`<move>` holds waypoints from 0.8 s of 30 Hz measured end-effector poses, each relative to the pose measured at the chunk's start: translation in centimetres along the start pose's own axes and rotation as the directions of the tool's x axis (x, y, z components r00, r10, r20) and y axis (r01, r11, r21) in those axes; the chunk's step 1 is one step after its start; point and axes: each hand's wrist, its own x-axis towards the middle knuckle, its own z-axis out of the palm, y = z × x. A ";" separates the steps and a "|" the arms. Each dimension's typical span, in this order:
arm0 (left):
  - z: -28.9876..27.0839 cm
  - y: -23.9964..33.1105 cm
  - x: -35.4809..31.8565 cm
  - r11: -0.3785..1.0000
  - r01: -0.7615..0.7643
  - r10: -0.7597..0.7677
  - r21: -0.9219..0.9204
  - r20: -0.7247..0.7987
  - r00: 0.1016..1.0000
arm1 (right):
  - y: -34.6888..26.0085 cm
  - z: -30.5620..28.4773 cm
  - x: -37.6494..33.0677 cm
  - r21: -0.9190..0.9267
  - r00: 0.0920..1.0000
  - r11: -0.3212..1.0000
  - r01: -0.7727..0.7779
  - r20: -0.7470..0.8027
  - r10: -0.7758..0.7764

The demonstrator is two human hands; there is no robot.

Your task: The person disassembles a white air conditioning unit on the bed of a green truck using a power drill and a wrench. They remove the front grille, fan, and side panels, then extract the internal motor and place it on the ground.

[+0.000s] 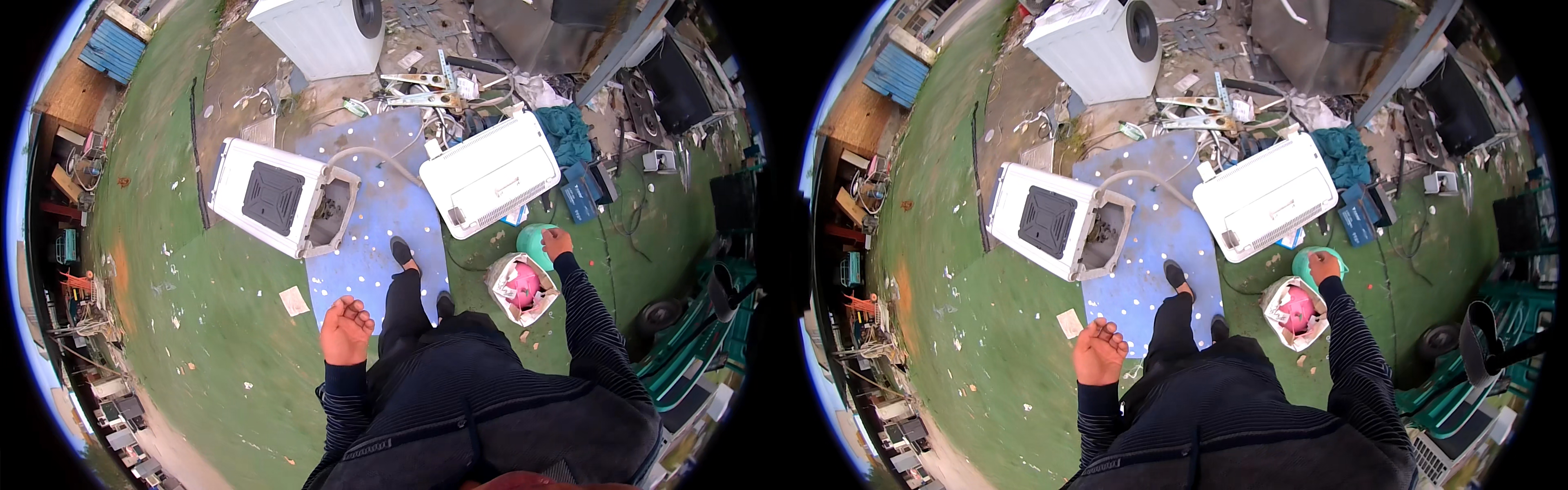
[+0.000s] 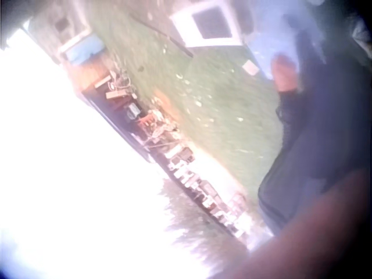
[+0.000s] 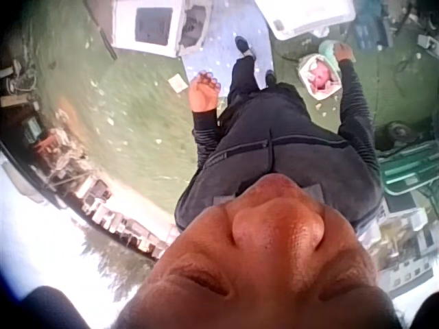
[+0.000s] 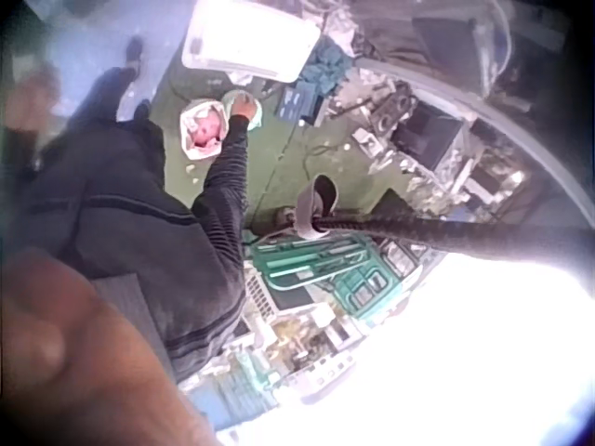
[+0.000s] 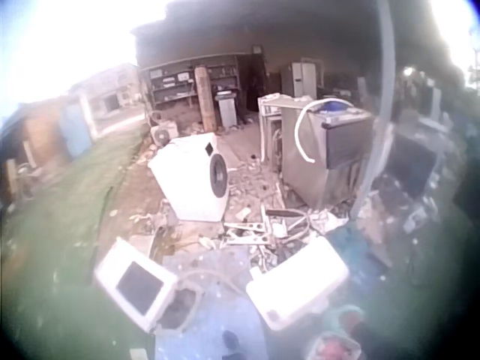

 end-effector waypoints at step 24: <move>30.2 22.9 41.6 0.970 0.207 -0.231 0.126 0.221 0.948 | -9.8 20.2 12.9 -0.773 0.888 0.620 0.137 0.373 0.270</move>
